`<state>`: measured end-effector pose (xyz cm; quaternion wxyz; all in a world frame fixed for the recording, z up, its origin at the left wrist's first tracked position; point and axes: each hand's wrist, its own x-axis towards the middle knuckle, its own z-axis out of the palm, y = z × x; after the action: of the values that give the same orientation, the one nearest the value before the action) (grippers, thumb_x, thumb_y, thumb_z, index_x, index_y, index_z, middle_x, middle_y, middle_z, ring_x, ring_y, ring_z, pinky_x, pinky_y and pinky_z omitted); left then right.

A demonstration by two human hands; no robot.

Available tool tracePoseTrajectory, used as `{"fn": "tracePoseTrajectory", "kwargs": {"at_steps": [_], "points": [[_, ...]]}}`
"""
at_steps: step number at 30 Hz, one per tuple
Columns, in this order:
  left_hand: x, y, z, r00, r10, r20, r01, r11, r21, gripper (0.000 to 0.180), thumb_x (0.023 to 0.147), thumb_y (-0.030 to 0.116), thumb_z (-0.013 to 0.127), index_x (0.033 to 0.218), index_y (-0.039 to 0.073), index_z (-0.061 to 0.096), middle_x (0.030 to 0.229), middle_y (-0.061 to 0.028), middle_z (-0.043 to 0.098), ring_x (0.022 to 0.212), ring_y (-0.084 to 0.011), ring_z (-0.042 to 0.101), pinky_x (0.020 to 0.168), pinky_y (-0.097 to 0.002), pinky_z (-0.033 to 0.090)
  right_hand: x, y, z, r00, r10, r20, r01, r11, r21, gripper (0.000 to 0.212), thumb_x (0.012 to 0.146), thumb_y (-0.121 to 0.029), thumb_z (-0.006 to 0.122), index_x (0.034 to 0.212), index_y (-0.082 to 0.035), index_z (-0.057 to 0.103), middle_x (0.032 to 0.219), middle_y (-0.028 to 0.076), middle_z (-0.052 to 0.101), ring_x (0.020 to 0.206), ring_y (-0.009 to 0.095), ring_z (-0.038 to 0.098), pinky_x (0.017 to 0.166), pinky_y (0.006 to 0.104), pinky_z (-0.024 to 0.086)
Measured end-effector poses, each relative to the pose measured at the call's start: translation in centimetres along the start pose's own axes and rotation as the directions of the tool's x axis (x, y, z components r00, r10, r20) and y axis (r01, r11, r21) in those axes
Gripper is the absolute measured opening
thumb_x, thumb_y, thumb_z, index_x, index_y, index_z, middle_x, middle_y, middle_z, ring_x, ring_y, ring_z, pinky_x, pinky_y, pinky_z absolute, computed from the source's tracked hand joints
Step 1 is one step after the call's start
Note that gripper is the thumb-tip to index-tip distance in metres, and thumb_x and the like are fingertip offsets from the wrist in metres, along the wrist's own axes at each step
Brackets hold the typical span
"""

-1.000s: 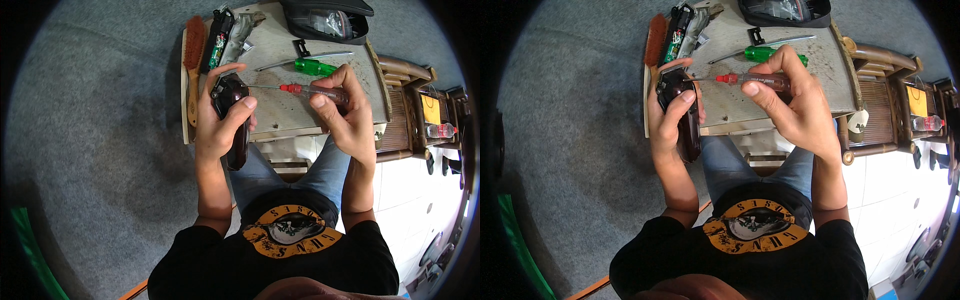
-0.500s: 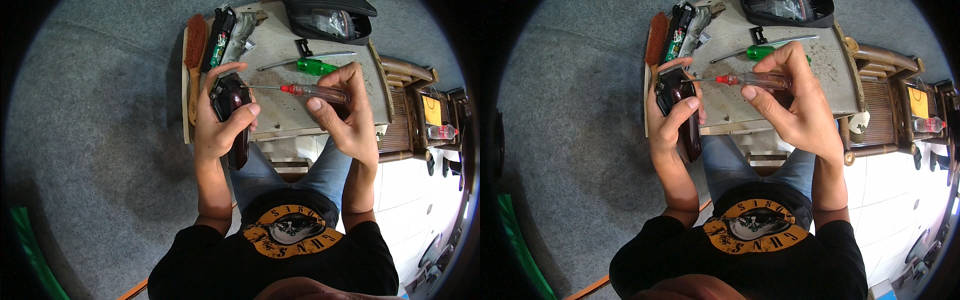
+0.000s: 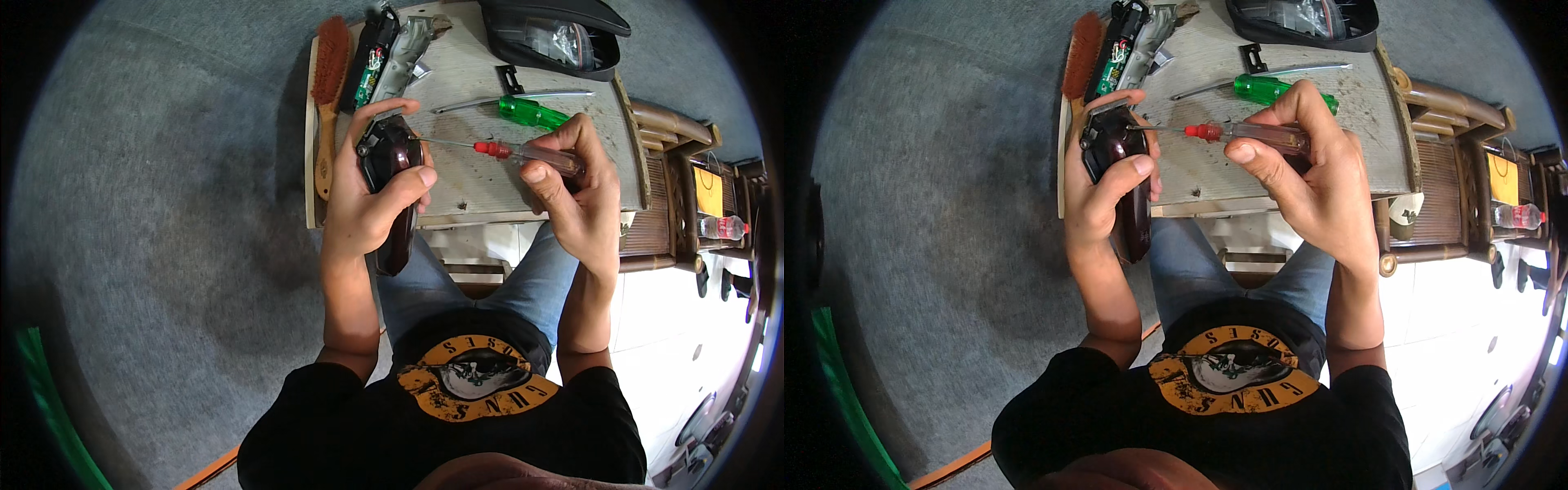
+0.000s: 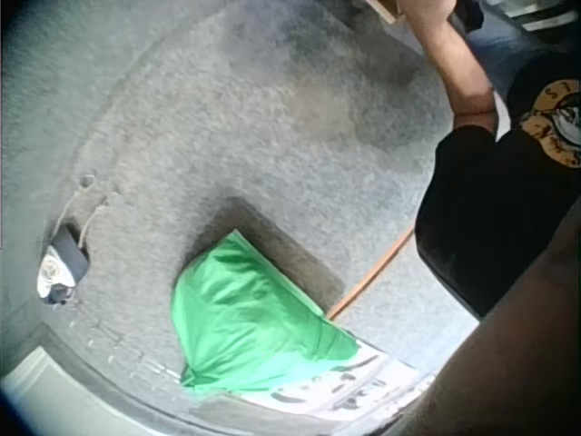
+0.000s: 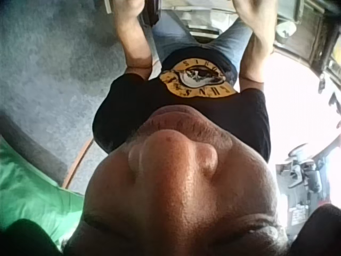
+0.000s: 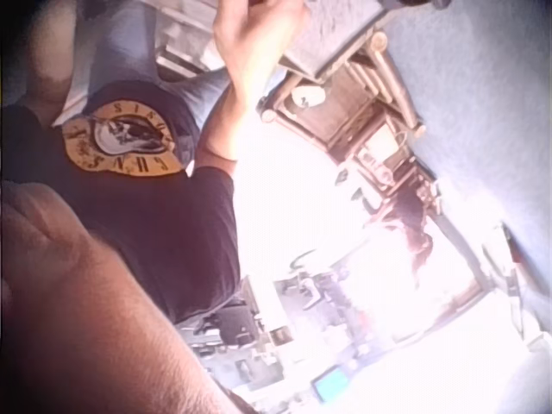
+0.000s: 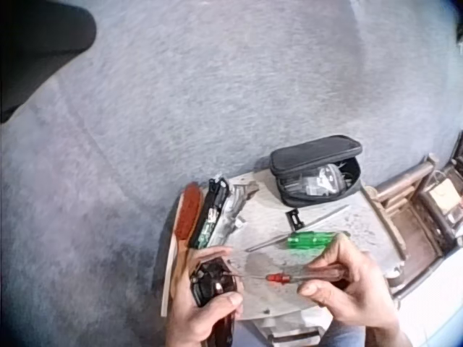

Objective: The person disassembles and reassembles hair clippers using a screwdriver, handling various internal components and screws.

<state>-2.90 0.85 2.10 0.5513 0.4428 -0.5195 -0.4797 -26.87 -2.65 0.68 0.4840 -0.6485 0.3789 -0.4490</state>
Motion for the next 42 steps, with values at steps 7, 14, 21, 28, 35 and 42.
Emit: {"fn": "tracePoseTrajectory", "kwargs": {"at_steps": [7,14,21,28,35,42], "points": [[0.1,-0.2,-0.1,1.000,0.005,0.017,-0.004,1.000,-0.018,0.059,0.086,0.002,0.069,0.141,-0.001,0.048,0.078,-0.0054,0.064,0.061,-0.0104,0.060,0.056,-0.0259,0.049,-0.2,0.6,0.1,0.995,-0.093,-0.026,0.092,0.995,-0.038,0.036,0.092,-0.022,0.083,0.104,-0.002,0.056,0.087,0.007,0.070,0.079,0.011,0.067,0.071,0.0258,0.054],[0.0,0.0,0.0,1.000,0.002,-0.023,-0.002,1.000,-0.026,0.058,0.086,0.004,0.069,0.139,-0.001,0.049,0.078,-0.0056,0.064,0.060,-0.0107,0.060,0.055,-0.0262,0.049,0.2,0.1,0.7,0.976,-0.206,-0.066,0.200,0.977,-0.078,0.037,0.092,-0.025,0.083,0.102,-0.002,0.056,0.087,0.008,0.070,0.079,0.013,0.068,0.070,0.0276,0.055],[0.1,-0.2,-0.1,1.000,0.006,-0.019,-0.007,0.999,-0.039,0.057,0.085,0.005,0.069,0.139,-0.002,0.050,0.078,-0.0062,0.064,0.058,-0.0113,0.060,0.054,-0.0267,0.049,0.3,0.2,0.5,0.988,-0.152,-0.035,0.148,0.984,-0.098,0.037,0.092,-0.028,0.082,0.100,-0.003,0.056,0.084,0.007,0.070,0.080,0.013,0.071,0.069,0.0276,0.055],[0.2,-0.2,-0.1,1.000,0.007,-0.004,-0.007,1.000,-0.025,0.057,0.085,0.006,0.069,0.138,-0.002,0.050,0.077,-0.0062,0.063,0.057,-0.0117,0.059,0.053,-0.0272,0.049,0.2,0.1,0.1,0.972,-0.234,-0.013,0.224,0.944,-0.242,0.036,0.090,-0.027,0.084,0.098,-0.003,0.057,0.083,0.007,0.071,0.076,0.012,0.071,0.065,0.0264,0.054],[0.1,-0.2,0.1,0.999,-0.008,-0.032,0.006,0.998,-0.057,0.057,0.085,0.006,0.069,0.138,-0.001,0.049,0.078,-0.0067,0.063,0.058,-0.0126,0.060,0.053,-0.0280,0.049,0.3,0.3,0.6,0.960,-0.274,-0.057,0.255,0.941,-0.223,0.036,0.090,-0.027,0.084,0.099,-0.002,0.059,0.081,0.009,0.072,0.073,0.012,0.070,0.060,0.0270,0.053],[0.1,0.0,0.2,0.998,-0.024,-0.055,0.022,0.999,-0.046,0.056,0.085,0.007,0.069,0.138,0.000,0.050,0.078,-0.0066,0.062,0.058,-0.0126,0.060,0.054,-0.0277,0.049,0.6,-0.2,1.5,0.946,-0.296,-0.131,0.270,0.945,-0.183,0.034,0.092,-0.025,0.082,0.096,-0.001,0.059,0.079,0.010,0.072,0.072,0.013,0.072,0.060,0.0281,0.054]]}}
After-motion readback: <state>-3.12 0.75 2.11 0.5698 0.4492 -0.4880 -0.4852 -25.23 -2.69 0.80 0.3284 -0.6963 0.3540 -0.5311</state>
